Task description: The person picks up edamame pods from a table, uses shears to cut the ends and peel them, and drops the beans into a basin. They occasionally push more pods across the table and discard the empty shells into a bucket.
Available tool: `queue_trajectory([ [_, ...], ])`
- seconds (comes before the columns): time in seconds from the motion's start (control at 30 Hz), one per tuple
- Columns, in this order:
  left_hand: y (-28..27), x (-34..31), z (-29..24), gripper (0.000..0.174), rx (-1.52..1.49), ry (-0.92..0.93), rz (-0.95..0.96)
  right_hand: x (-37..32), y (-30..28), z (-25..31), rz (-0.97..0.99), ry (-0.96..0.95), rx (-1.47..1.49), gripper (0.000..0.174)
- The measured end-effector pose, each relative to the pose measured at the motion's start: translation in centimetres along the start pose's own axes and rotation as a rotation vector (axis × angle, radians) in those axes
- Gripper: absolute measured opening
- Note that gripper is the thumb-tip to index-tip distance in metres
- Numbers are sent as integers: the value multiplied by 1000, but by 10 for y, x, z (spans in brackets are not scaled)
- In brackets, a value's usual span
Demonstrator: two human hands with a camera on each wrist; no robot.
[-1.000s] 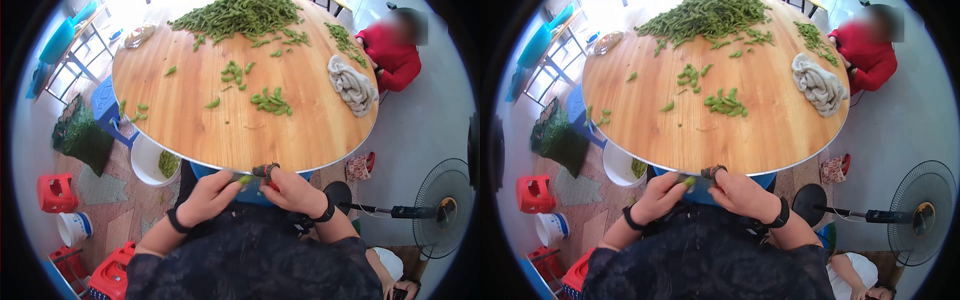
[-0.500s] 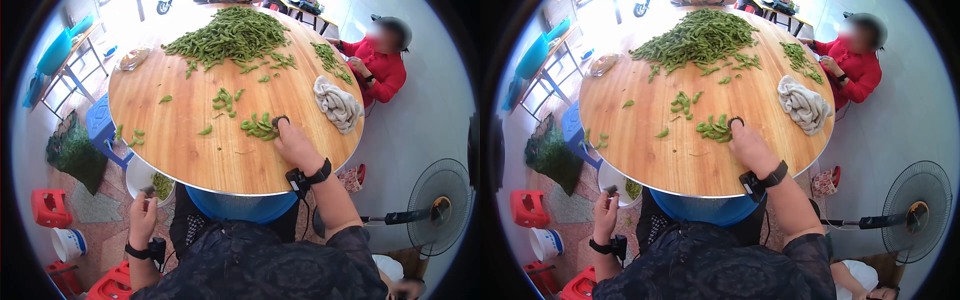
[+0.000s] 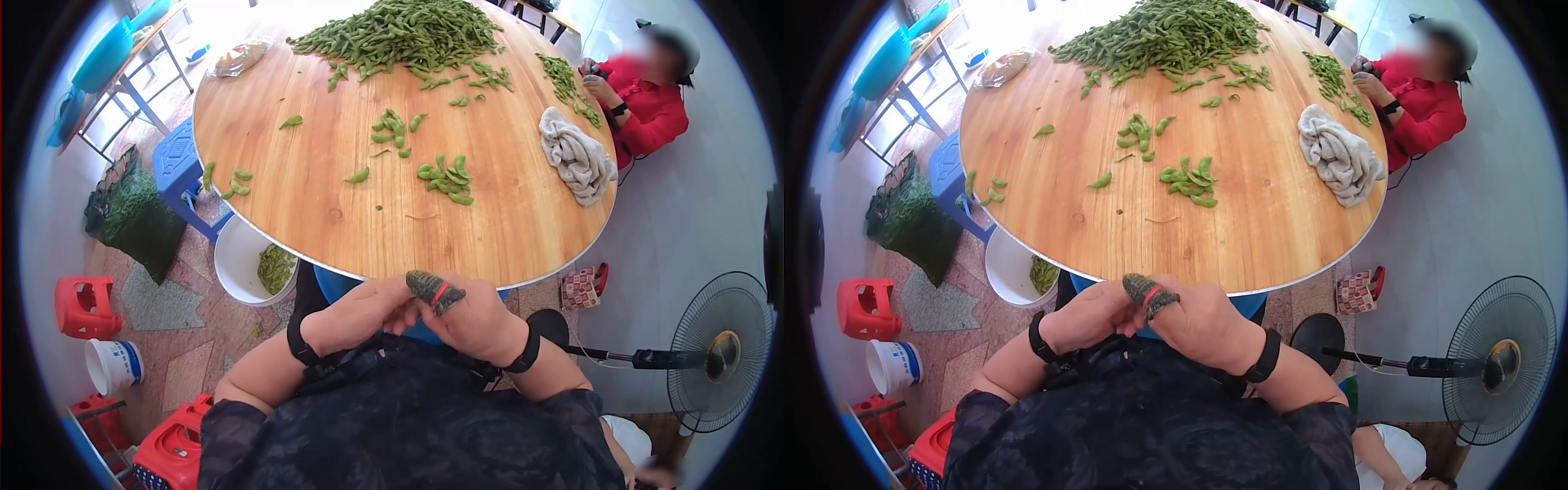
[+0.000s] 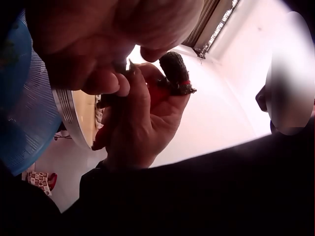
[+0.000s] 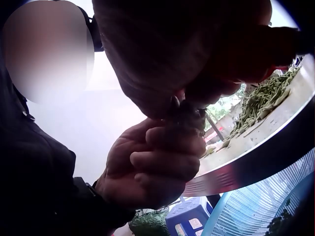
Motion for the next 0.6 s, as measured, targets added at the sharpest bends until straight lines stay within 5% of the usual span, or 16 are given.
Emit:
queue_trajectory([
  [0.17,0,-7,4,24,61,27,-52,-8,-4,3,190,203,254,31],
  [0.27,-4,-11,8,18,58,84,-42,-17,-9,-3,-56,346,463,25],
  [0.33,-2,-13,6,18,171,136,-120,-15,-8,-8,114,634,571,25],
  [0.6,2,-9,23,15,562,362,-200,-19,10,-9,292,576,558,13],
])
Point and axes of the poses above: each hand's wrist, its own x-axis towards the middle knuckle, its own y-axis out of the palm, z = x × y, the point moved 2 cm from there along x, towards the middle knuckle, and after that the axes turned 2 degrees about y, right-handed, at the moved point
